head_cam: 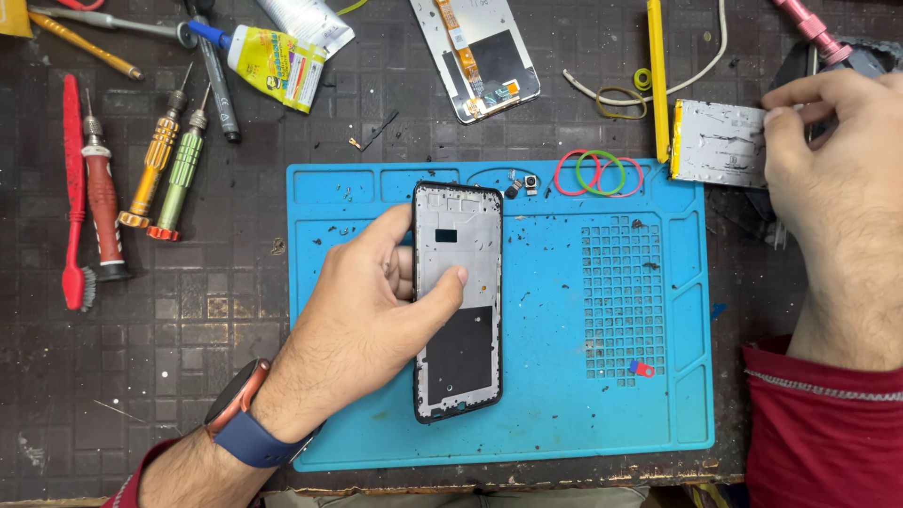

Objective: The person cleans old adhesive residue from a phone frame using tweezers, then applies adhesive from a tube around the frame's edges and presses a replacement screen onto the phone body.

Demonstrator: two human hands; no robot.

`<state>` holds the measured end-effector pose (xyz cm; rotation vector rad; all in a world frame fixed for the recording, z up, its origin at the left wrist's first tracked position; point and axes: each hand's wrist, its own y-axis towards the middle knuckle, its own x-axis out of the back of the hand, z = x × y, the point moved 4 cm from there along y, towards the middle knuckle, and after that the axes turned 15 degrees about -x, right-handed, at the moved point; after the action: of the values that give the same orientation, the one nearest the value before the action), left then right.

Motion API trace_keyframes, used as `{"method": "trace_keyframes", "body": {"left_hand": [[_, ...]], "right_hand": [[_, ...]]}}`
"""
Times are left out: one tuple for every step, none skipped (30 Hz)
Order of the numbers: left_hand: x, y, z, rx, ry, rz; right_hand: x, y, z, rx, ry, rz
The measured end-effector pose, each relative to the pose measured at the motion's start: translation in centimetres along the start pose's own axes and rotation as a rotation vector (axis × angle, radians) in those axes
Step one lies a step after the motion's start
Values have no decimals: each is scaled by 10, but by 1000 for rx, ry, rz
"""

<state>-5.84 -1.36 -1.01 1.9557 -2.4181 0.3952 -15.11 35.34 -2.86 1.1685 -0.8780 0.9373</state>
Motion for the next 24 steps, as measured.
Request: {"method": "trace_keyframes", "body": {"left_hand": [[1, 0, 0, -11, 4, -9], [3, -1, 0, -22, 9, -20], [4, -2, 1, -33, 14, -29], [5, -2, 2, -43, -36, -49], [6, -2, 3, -53, -87, -70], [7, -2, 5, -63, -138, -91], [8, -2, 5, -107, -194, -111], [9, -1, 5, -151, -250, -131], [11, -1, 5, -194, -306, -148], [13, -1, 4, -260, -341, -171], [16, -1, 2, -329, -374, -191], [20, -1, 0, -400, -407, -211], [23, 0, 0, -417, -394, -234], [27, -1, -1, -434, -382, -258], [30, -2, -2, -450, -370, -283], [32, -3, -3, -482, -359, -306], [34, -4, -4, -515, -348, -327], [36, -4, -6, -548, -335, -347], [38, -5, -6, -556, -326, -392], [42, -6, -6, -563, -316, -436], [45, -6, -6, -569, -308, -480], [47, -6, -6, -587, -399, -500], [51, -6, -6, -603, -489, -520], [53, -7, -6, -606, -540, -545]], "right_hand": [[-3, -1, -4, -15, 19, 20], [-7, 0, -9, -64, 93, 73], [-9, -2, -13, -93, 132, 104], [-12, -3, -17, -124, 170, 134], [-13, -5, -20, -133, 173, 142], [-15, -6, -23, -143, 176, 150], [-16, -8, -24, -115, 138, 158], [-17, -9, -26, -87, 100, 167], [-18, -11, -27, -61, 61, 177], [-20, -11, -30, -95, 41, 199], [-21, -11, -34, -131, 23, 219], [-22, -10, -37, -167, 5, 238], [-22, -10, -40, -169, 3, 246], [-22, -9, -43, -169, 1, 255], [-23, -9, -45, -169, -1, 265], [-24, -9, -49, -203, 3, 269], [-26, -9, -52, -237, 9, 272], [-28, -9, -56, -273, 15, 275], [-29, -8, -59, -277, 30, 279], [-30, -7, -61, -282, 45, 283], [-30, -7, -64, -286, 60, 287], [-30, -7, -64, -249, 35, 299], [-29, -6, -64, -211, 13, 311], [-29, -6, -62, -171, -10, 326]]}}
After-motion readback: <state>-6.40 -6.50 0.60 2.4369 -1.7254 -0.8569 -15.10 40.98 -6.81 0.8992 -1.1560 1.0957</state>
